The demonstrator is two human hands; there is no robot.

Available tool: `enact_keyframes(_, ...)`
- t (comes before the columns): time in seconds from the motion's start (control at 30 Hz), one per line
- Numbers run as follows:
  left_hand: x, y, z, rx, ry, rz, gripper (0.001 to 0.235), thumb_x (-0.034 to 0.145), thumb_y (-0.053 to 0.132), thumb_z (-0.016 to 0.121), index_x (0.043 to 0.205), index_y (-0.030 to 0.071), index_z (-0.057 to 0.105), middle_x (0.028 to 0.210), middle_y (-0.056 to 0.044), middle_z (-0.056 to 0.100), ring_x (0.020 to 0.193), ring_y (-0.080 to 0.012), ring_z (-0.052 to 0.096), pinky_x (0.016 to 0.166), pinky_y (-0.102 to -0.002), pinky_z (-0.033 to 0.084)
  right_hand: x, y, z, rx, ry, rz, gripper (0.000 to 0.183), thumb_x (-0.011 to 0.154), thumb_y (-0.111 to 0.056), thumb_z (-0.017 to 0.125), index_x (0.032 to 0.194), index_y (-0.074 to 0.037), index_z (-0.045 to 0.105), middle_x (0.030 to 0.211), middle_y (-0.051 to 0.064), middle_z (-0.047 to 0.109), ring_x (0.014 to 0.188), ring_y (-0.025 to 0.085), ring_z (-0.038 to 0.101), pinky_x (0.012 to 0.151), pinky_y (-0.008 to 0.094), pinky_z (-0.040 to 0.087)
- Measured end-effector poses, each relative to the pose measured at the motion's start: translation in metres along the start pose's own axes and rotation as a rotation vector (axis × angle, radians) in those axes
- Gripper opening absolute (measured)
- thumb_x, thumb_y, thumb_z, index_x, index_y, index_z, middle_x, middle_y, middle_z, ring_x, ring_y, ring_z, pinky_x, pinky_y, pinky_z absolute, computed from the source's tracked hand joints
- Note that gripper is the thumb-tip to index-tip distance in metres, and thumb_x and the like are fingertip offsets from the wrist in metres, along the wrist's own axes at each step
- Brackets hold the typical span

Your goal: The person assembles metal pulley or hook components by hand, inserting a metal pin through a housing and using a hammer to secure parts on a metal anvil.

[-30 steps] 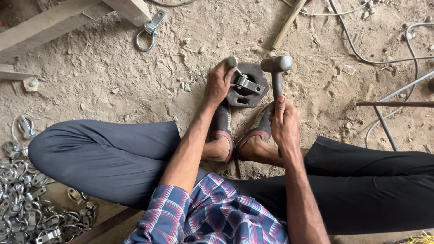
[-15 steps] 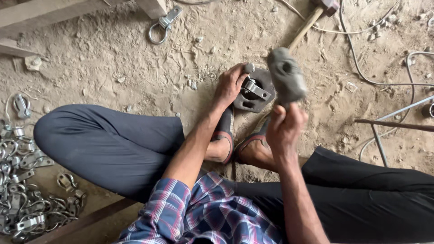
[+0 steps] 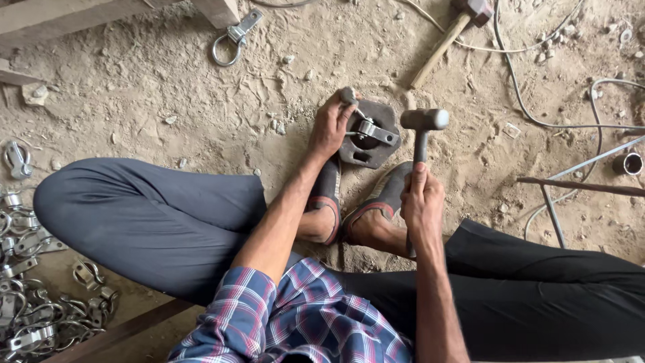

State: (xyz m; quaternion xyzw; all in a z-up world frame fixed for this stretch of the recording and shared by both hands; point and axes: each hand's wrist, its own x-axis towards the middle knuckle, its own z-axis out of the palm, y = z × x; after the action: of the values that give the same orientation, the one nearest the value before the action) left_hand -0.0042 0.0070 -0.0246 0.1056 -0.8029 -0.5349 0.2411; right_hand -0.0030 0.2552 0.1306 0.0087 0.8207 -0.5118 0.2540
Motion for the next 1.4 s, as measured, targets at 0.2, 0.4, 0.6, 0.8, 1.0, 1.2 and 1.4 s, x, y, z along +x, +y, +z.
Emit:
enact_keyframes(0.2, 0.001, -0.004, -0.004, -0.031, 0.041, 0.022, 0.027, 0.114, 0.025, 0.046, 0.127, 0.007, 0.062, 0.121, -0.015, 0.073, 0.108, -0.0254, 0.076, 0.087, -0.04, 0.068, -0.003, -0.004, -0.006, 0.195, -0.011, 0.123, 0.056, 0.107, -0.057, 0.037, 0.077, -0.012, 0.053, 0.055, -0.007, 0.043, 0.041, 0.005, 0.037, 0.033, 0.025, 0.031)
enact_keyframes(0.4, 0.001, 0.009, -0.006, -0.066, 0.015, -0.038, 0.025, 0.112, 0.023, 0.048, 0.126, 0.007, 0.062, 0.122, -0.014, 0.073, 0.11, -0.0257, 0.076, 0.089, -0.04, 0.068, -0.003, -0.007, -0.006, 0.191, -0.013, 0.128, 0.057, 0.106, -0.057, 0.037, 0.076, -0.012, 0.05, 0.054, -0.006, 0.042, 0.041, 0.005, 0.035, 0.033, 0.026, 0.029)
enact_keyframes(0.6, 0.001, 0.009, -0.005, -0.1, 0.011, -0.07, 0.024, 0.111, 0.023, 0.051, 0.123, 0.007, 0.064, 0.122, -0.015, 0.073, 0.111, -0.0263, 0.076, 0.09, -0.041, 0.068, -0.006, -0.011, 0.0, 0.125, -0.016, 0.111, 0.056, 0.107, -0.056, 0.037, 0.075, -0.013, 0.05, 0.054, -0.006, 0.043, 0.041, 0.005, 0.037, 0.034, 0.025, 0.031)
enact_keyframes(0.8, 0.001, 0.009, -0.005, -0.031, 0.012, -0.028, 0.026, 0.111, 0.025, 0.051, 0.124, 0.007, 0.064, 0.121, -0.015, 0.073, 0.113, -0.0261, 0.075, 0.093, -0.042, 0.067, -0.006, -0.012, 0.002, 0.091, -0.023, 0.103, 0.057, 0.107, -0.057, 0.037, 0.075, -0.012, 0.05, 0.054, -0.005, 0.044, 0.041, 0.005, 0.038, 0.034, 0.025, 0.03)
enact_keyframes(1.0, 0.0, 0.009, -0.004, -0.055, 0.024, -0.035, 0.027, 0.111, 0.028, 0.051, 0.123, 0.009, 0.066, 0.12, -0.013, 0.073, 0.107, -0.0236, 0.075, 0.087, -0.04, 0.068, -0.006, -0.012, 0.002, 0.082, -0.023, 0.088, 0.056, 0.106, -0.058, 0.037, 0.076, -0.012, 0.049, 0.054, -0.005, 0.044, 0.042, 0.005, 0.039, 0.034, 0.025, 0.032)
enact_keyframes(1.2, -0.002, 0.007, -0.005, -0.051, 0.018, -0.037, 0.027, 0.111, 0.028, 0.052, 0.122, 0.009, 0.066, 0.119, -0.013, 0.073, 0.106, -0.0236, 0.075, 0.087, -0.04, 0.068, -0.006, -0.012, 0.001, 0.078, -0.03, 0.093, 0.057, 0.107, -0.058, 0.037, 0.075, -0.012, 0.048, 0.054, -0.005, 0.043, 0.042, 0.006, 0.039, 0.034, 0.025, 0.032)
enact_keyframes(1.4, -0.002, 0.01, -0.005, -0.059, 0.015, -0.03, 0.025, 0.111, 0.026, 0.051, 0.123, 0.008, 0.065, 0.122, -0.014, 0.072, 0.112, -0.0253, 0.074, 0.092, -0.041, 0.068, -0.006, -0.013, 0.001, 0.096, -0.025, 0.093, 0.056, 0.107, -0.057, 0.038, 0.075, -0.012, 0.049, 0.055, -0.004, 0.044, 0.042, 0.006, 0.039, 0.035, 0.025, 0.032)
